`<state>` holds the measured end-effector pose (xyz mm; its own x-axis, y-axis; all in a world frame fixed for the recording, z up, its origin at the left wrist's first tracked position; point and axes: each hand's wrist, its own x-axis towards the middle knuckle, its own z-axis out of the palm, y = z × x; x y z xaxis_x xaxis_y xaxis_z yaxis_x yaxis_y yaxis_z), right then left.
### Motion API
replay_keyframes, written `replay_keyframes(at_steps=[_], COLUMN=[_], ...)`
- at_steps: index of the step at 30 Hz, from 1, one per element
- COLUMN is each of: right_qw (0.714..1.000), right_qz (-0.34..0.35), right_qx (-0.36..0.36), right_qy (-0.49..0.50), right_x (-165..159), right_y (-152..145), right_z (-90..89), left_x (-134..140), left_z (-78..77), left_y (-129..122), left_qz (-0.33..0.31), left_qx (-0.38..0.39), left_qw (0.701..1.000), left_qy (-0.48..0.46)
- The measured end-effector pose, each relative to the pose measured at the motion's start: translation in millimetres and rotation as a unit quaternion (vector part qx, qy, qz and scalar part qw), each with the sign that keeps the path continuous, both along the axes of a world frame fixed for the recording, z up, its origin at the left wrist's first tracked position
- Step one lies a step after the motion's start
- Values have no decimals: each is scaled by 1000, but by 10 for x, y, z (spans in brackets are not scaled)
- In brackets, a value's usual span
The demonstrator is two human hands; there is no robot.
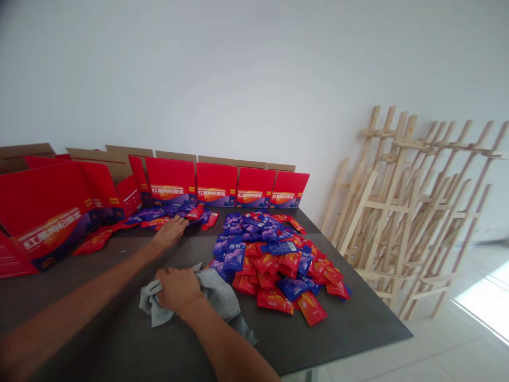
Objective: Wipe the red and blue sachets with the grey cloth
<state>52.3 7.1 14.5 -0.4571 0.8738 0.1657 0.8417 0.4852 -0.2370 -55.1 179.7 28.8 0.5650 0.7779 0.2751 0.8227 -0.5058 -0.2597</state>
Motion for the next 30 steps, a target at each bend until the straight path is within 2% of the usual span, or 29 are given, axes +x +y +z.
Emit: replay_keyframes(at_steps=[3, 8, 10, 13, 16, 18, 19, 20, 21, 22, 24, 26, 28, 30], right_qw=[1000, 1000, 1000, 1000, 999, 997, 995, 993, 990, 989, 988, 987, 982, 973], right_qz=[-3, -2, 3, 10, 7, -2, -10, -19, -30, -41, -57, -72, -103, -145], right_qx=[1, 8, 10, 12, 10, 18, 26, 36, 45, 53, 61, 65, 74, 91], right_qy=[0, 3, 3, 13, 42, 76, 95, 113, 127, 134, 133, 130, 138, 157], right_x=[-6, -5, 4, 22, 38, 51, 57, 64, 70, 76, 89, 111, 150, 209], right_y=[1, 1, -2, -3, 6, 13, 15, 17, 17, 17, 16, 20, 32, 54], right_z=[-7, -9, -6, -12, -23, -17, -9, 3, 18, 35, 72, 113, 158, 205], left_x=[-191, -552, -601, -550, -466, -442, -438, -434, -426, -411, -361, -298, -246, -208], left_z=[-12, -259, -359, -437, -446, -445, -447, -451, -456, -463, -476, -479, -466, -435], left_y=[-322, -755, -799, -735, -630, -614, -636, -681, -749, -837, -1056, -1288, -1483, -1611], left_qz=[-39, -65, -82, -98, -64, -42, -41, -49, -61, -73, -84, -68, -43, -35], left_qx=[-7, -64, -77, -106, -137, -162, -180, -206, -239, -280, -370, -439, -491, -524], left_qw=[999, 995, 991, 986, 981, 965, 947, 918, 876, 821, 689, 567, 486, 439], left_qy=[-1, -48, -66, -84, -120, -200, -263, -335, -414, -492, -618, -693, -722, -730])
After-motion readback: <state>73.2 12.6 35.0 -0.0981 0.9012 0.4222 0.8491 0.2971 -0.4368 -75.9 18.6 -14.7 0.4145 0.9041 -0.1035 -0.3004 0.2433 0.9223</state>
